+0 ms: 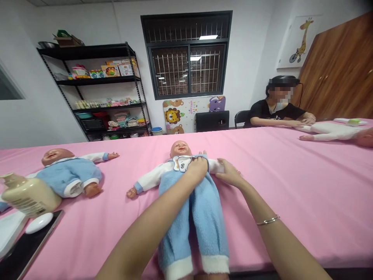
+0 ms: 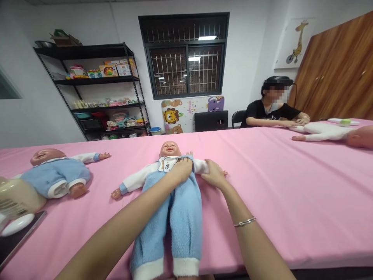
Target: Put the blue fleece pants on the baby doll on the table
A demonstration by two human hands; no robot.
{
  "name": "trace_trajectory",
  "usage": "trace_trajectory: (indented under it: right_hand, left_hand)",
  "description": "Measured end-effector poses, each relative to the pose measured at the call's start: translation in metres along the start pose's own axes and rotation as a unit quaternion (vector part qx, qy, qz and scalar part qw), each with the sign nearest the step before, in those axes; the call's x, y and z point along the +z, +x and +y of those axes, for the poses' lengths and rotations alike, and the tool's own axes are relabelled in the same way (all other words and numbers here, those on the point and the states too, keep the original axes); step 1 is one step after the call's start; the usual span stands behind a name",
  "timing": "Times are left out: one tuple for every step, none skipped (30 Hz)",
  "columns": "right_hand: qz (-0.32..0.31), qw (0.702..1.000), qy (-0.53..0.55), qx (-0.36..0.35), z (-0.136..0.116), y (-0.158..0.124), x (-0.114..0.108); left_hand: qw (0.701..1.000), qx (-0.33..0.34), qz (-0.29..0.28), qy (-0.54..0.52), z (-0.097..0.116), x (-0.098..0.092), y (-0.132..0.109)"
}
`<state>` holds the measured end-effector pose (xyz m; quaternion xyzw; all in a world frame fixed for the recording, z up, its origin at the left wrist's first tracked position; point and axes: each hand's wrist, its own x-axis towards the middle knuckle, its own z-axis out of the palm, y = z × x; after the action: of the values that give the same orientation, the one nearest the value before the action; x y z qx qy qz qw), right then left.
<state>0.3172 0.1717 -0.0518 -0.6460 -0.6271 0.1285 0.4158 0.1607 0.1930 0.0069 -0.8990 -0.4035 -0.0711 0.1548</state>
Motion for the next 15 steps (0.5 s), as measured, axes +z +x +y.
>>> trace_trajectory:
  right_hand:
    - [0.006,0.997,-0.075,0.019,0.007,0.000,-0.003]
    - [0.003,0.991,-0.129,0.036,0.013,-0.001,-0.005]
    - [-0.006,0.986,-0.162,0.051,0.018,-0.001,-0.007]
    - [-0.019,0.982,-0.179,0.062,0.021,-0.001,-0.009]
    - [-0.031,0.979,-0.187,0.070,0.021,-0.002,-0.010]
    - [-0.034,0.978,-0.191,0.076,0.019,-0.002,-0.012]
    - [-0.024,0.977,-0.198,0.080,0.016,-0.003,-0.014]
    - [0.001,0.975,-0.206,0.078,0.011,-0.003,-0.015]
    - [0.038,0.973,-0.217,0.068,0.005,-0.003,-0.017]
    - [0.082,0.969,-0.227,0.052,0.000,-0.003,-0.019]
    - [0.124,0.964,-0.233,0.034,-0.005,-0.003,-0.020]
    - [0.152,0.962,-0.227,0.019,-0.009,-0.003,-0.023]
    - [0.160,0.965,-0.206,0.009,-0.011,-0.003,-0.025]
    - [0.147,0.976,-0.164,0.006,-0.011,-0.003,-0.027]
    - [0.118,0.988,-0.102,0.010,-0.011,-0.004,-0.030]
  left_hand:
    - [1.000,0.011,-0.006,-0.019,-0.004,0.004,-0.002]
    - [0.999,0.017,-0.006,-0.040,-0.008,0.007,-0.003]
    - [0.998,0.017,-0.003,-0.062,-0.012,0.010,-0.005]
    - [0.996,0.009,0.001,-0.084,-0.015,0.012,-0.007]
    - [0.994,-0.005,0.003,-0.105,-0.017,0.014,-0.008]
    - [0.992,-0.022,0.006,-0.122,-0.019,0.015,-0.009]
    - [0.990,-0.037,0.008,-0.137,-0.020,0.015,-0.010]
    - [0.988,-0.051,0.010,-0.148,-0.020,0.015,-0.011]
    - [0.986,-0.064,0.015,-0.154,-0.020,0.014,-0.011]
    - [0.985,-0.074,0.023,-0.155,-0.020,0.013,-0.012]
    - [0.984,-0.082,0.034,-0.152,-0.019,0.012,-0.013]
    - [0.984,-0.086,0.044,-0.147,-0.018,0.011,-0.013]
    - [0.985,-0.087,0.054,-0.141,-0.017,0.009,-0.014]
    - [0.985,-0.087,0.063,-0.134,-0.016,0.008,-0.015]
    - [0.986,-0.085,0.069,-0.129,-0.016,0.008,-0.015]
